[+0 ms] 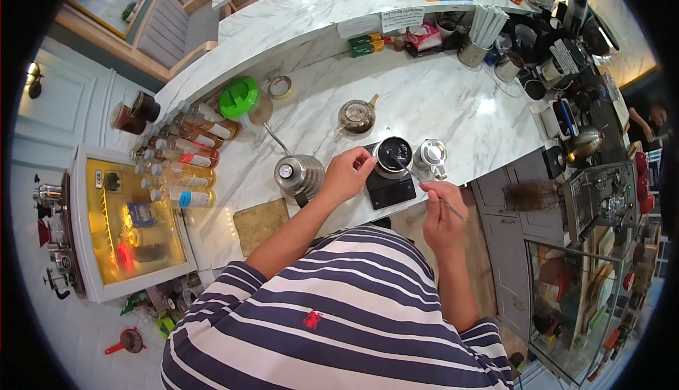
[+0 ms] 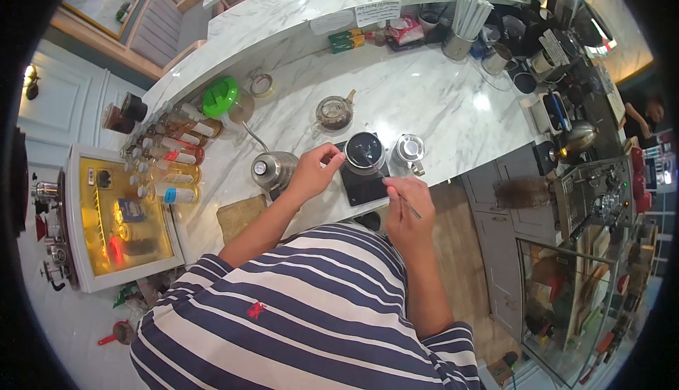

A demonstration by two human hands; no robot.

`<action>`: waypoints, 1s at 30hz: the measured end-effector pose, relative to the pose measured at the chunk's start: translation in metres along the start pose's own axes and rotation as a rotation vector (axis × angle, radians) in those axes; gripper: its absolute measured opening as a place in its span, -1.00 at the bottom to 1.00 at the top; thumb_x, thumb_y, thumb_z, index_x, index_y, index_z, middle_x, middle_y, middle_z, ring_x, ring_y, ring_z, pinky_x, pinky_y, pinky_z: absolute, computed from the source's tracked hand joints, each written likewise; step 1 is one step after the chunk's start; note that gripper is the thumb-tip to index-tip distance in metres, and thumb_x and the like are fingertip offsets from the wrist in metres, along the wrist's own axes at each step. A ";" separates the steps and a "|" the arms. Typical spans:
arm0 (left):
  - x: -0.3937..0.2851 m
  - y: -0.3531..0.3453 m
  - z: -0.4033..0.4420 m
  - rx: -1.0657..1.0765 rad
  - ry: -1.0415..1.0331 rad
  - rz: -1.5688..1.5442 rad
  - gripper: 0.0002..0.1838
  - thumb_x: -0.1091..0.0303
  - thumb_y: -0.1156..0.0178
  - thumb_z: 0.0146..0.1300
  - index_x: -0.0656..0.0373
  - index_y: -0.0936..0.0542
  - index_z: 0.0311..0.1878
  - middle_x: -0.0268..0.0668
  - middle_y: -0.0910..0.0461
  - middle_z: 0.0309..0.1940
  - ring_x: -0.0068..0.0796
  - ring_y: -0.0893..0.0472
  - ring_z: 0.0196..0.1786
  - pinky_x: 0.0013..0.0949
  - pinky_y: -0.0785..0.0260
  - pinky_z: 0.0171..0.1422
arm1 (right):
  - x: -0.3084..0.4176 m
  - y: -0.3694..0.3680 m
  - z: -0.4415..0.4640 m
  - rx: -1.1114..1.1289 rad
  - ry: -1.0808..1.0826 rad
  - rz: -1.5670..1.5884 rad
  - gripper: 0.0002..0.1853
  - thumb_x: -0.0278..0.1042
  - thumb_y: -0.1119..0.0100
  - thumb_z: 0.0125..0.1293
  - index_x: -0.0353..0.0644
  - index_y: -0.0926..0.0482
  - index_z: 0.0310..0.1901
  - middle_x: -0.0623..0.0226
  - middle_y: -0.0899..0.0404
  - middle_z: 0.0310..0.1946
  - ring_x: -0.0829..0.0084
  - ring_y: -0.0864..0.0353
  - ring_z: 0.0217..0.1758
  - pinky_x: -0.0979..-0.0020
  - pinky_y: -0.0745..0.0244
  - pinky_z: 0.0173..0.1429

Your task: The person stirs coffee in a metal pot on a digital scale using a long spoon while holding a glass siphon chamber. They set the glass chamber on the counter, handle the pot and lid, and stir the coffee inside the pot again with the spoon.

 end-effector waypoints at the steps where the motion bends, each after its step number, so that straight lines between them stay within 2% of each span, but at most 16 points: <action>1: 0.002 -0.002 0.001 0.026 0.012 0.001 -0.73 0.19 -0.32 0.42 0.24 -0.68 -0.19 -0.21 -0.72 -0.39 -0.41 -0.67 -0.33 -0.30 -0.52 -0.15 | -0.003 -0.004 -0.002 -0.004 -0.055 0.024 -0.91 -0.56 -0.20 0.45 -0.26 -0.70 -0.13 0.19 -0.74 -0.22 0.15 -0.71 -0.12 0.22 -0.58 0.07; 6: 0.003 -0.003 0.003 0.110 0.044 0.004 -0.74 0.19 -0.30 0.45 0.23 -0.67 -0.17 -0.27 -0.72 -0.36 -0.47 -0.66 -0.28 -0.31 -0.50 -0.09 | -0.024 0.006 -0.021 -0.113 -0.217 0.016 -0.88 -0.55 -0.18 0.47 -0.26 -0.71 -0.10 0.18 -0.76 -0.20 0.18 -0.72 -0.10 0.24 -0.59 0.06; 10: 0.005 -0.004 0.005 0.130 0.045 0.014 -0.73 0.17 -0.29 0.46 0.24 -0.66 -0.17 -0.28 -0.71 -0.36 -0.47 -0.64 -0.29 -0.30 -0.50 -0.10 | -0.006 0.003 -0.030 -0.105 -0.075 0.015 -0.88 -0.56 -0.18 0.47 -0.28 -0.70 -0.09 0.16 -0.76 -0.17 0.15 -0.72 -0.11 0.25 -0.59 0.04; 13: 0.007 -0.007 0.006 0.138 0.031 0.004 -0.72 0.17 -0.29 0.46 0.24 -0.66 -0.17 -0.27 -0.71 -0.36 -0.47 -0.64 -0.29 -0.30 -0.50 -0.11 | 0.004 -0.012 -0.030 -0.074 -0.066 0.000 -0.88 -0.57 -0.17 0.47 -0.29 -0.70 -0.09 0.15 -0.76 -0.17 0.14 -0.72 -0.11 0.25 -0.59 0.03; 16: 0.005 -0.006 0.008 0.153 0.008 0.024 -0.71 0.16 -0.29 0.47 0.24 -0.66 -0.18 -0.27 -0.71 -0.36 -0.47 -0.64 -0.30 -0.30 -0.51 -0.11 | -0.004 -0.010 -0.027 -0.141 -0.139 -0.035 -0.87 -0.57 -0.17 0.47 -0.29 -0.70 -0.09 0.15 -0.75 -0.17 0.14 -0.71 -0.11 0.24 -0.59 0.03; 23: 0.006 -0.005 0.008 0.166 0.028 0.012 -0.69 0.13 -0.28 0.47 0.25 -0.66 -0.19 -0.26 -0.71 -0.37 -0.47 -0.64 -0.30 -0.31 -0.51 -0.11 | 0.006 0.001 -0.036 -0.148 -0.062 -0.042 -0.87 -0.57 -0.17 0.47 -0.29 -0.71 -0.09 0.14 -0.77 -0.17 0.15 -0.72 -0.10 0.25 -0.58 0.04; 27: 0.009 -0.007 0.007 0.148 0.007 -0.012 -0.68 0.12 -0.29 0.47 0.25 -0.66 -0.19 -0.27 -0.71 -0.37 -0.48 -0.64 -0.30 -0.31 -0.50 -0.11 | 0.007 -0.018 -0.037 -0.059 -0.058 -0.091 -0.80 -0.54 -0.06 0.56 -0.34 -0.70 -0.01 0.12 -0.76 -0.13 0.29 -0.75 -0.09 0.37 -0.60 0.03; 30: 0.008 -0.007 0.008 0.163 0.036 -0.008 -0.68 0.13 -0.29 0.47 0.24 -0.66 -0.19 -0.28 -0.70 -0.38 -0.49 -0.63 -0.31 -0.32 -0.50 -0.11 | -0.001 -0.011 -0.032 -0.133 -0.120 -0.054 -0.87 -0.56 -0.19 0.46 -0.30 -0.71 -0.06 0.14 -0.77 -0.17 0.15 -0.72 -0.09 0.25 -0.58 0.05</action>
Point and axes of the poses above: each hand's wrist, its own z-axis towards the middle knuckle, its own y-axis out of the back of the hand, x = y × z, the point moved 10 cm from there along z, towards the middle knuckle
